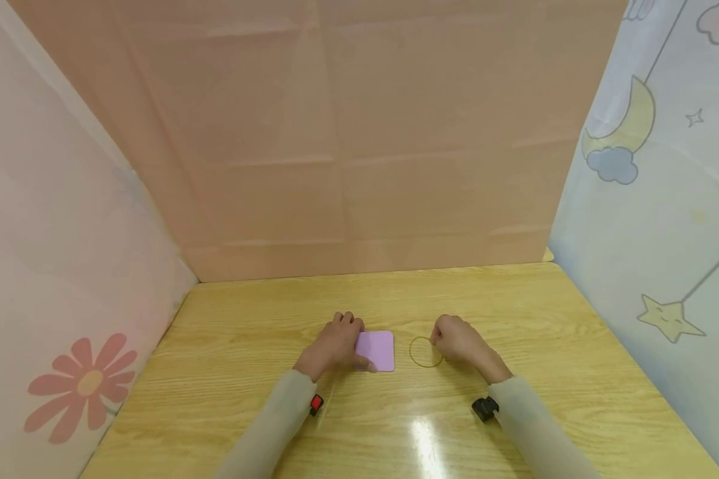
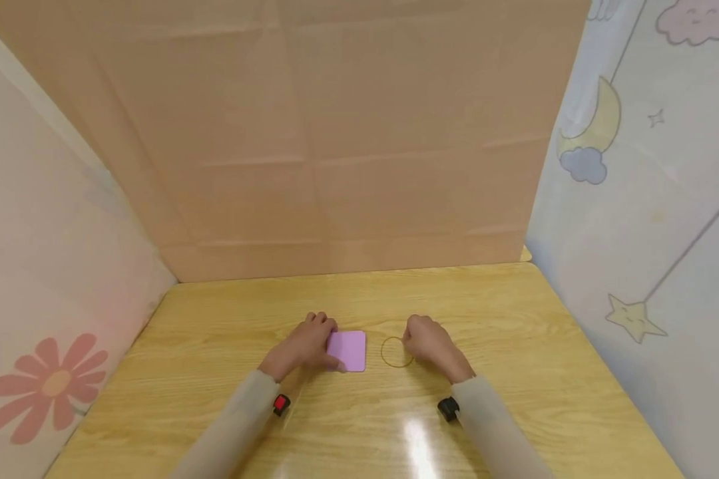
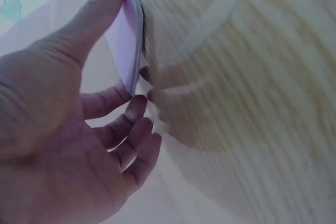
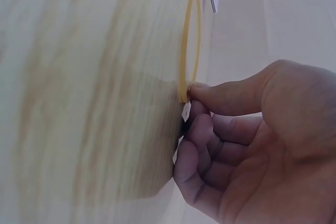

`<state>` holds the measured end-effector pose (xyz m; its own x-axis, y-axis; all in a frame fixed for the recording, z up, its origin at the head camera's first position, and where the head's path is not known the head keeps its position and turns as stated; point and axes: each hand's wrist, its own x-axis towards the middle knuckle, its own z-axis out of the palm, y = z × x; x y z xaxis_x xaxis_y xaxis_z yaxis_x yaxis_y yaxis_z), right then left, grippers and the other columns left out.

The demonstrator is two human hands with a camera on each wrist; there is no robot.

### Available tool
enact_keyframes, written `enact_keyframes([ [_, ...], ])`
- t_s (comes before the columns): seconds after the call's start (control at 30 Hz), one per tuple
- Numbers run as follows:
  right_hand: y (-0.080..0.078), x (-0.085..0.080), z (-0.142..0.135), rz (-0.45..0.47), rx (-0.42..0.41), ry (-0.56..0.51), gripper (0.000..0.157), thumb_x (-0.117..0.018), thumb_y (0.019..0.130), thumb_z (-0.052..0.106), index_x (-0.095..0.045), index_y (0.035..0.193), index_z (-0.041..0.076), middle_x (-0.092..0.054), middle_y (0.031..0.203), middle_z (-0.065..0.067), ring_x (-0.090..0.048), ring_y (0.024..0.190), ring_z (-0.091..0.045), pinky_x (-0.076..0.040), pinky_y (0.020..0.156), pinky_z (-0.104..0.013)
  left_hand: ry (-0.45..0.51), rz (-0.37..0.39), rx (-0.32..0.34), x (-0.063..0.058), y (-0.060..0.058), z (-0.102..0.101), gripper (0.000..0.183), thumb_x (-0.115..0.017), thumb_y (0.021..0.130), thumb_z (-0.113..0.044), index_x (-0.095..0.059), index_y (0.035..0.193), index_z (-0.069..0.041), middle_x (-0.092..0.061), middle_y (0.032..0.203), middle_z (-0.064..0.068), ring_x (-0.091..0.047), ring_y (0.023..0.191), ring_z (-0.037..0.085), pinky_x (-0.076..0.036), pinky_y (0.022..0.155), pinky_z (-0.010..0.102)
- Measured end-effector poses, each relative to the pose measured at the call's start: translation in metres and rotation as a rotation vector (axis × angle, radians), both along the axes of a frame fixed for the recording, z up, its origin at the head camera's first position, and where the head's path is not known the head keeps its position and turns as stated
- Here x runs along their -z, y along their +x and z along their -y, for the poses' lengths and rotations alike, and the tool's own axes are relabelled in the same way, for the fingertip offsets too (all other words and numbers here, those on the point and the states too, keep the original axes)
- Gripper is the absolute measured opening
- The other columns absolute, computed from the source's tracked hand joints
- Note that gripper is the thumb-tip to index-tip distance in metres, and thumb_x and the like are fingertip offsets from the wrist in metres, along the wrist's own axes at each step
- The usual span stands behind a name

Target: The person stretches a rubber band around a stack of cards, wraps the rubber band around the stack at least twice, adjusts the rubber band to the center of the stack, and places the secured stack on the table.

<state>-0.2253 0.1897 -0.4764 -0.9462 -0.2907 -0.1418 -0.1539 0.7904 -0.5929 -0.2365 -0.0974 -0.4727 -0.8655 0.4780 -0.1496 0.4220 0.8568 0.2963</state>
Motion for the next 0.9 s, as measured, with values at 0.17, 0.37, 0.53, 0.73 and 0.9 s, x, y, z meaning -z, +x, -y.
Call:
enact_keyframes([
  [0.17,0.001,0.001,0.000,0.001,-0.002,0.000,0.052,-0.049,0.096,-0.008,-0.022,0.064,0.023,-0.011,0.061,0.008,-0.009,0.056,-0.011,-0.012,0.054,-0.025,0.109,0.132,-0.028,0.002,-0.003,0.001,0.073,-0.095,0.076,-0.046,-0.061,0.127,-0.007,-0.060,0.114,0.005,-0.051,0.104,0.021,-0.052,0.092,0.041],
  [0.37,0.002,0.001,-0.001,0.005,-0.002,0.013,0.047,-0.053,0.101,-0.003,-0.033,0.065,0.022,-0.018,0.062,0.007,-0.015,0.055,-0.011,-0.018,0.054,-0.024,0.236,0.200,-0.039,0.003,-0.003,0.003,0.076,-0.096,0.078,-0.034,-0.049,0.132,-0.008,-0.062,0.113,0.008,-0.056,0.098,0.018,-0.055,0.084,0.034],
  [0.53,0.004,0.000,-0.001,0.006,-0.001,-0.002,0.045,-0.051,0.098,-0.006,-0.035,0.067,0.021,-0.017,0.062,0.007,-0.014,0.056,-0.011,-0.016,0.053,-0.024,0.236,0.163,0.001,0.003,0.000,0.005,0.062,-0.094,0.081,-0.033,-0.052,0.121,-0.010,-0.060,0.111,0.006,-0.054,0.096,0.018,-0.052,0.081,0.030],
  [0.73,0.007,0.000,-0.001,-0.008,-0.015,0.008,0.050,-0.053,0.100,-0.004,-0.028,0.065,0.022,-0.014,0.061,0.008,-0.012,0.056,-0.011,-0.015,0.054,-0.025,0.325,0.130,0.022,0.010,-0.001,0.013,0.041,-0.089,0.087,-0.032,-0.062,0.107,-0.009,-0.057,0.105,0.002,-0.048,0.093,0.015,-0.046,0.077,0.025],
  [0.9,0.011,-0.004,-0.001,-0.022,-0.008,0.021,0.029,-0.057,0.101,0.000,-0.058,0.074,0.011,-0.048,0.069,0.003,-0.035,0.060,-0.013,-0.036,0.060,-0.027,0.442,0.161,0.034,0.010,0.001,0.019,0.011,-0.067,0.104,-0.018,-0.066,0.110,-0.010,-0.059,0.105,0.004,-0.052,0.095,0.015,-0.049,0.080,0.027],
])
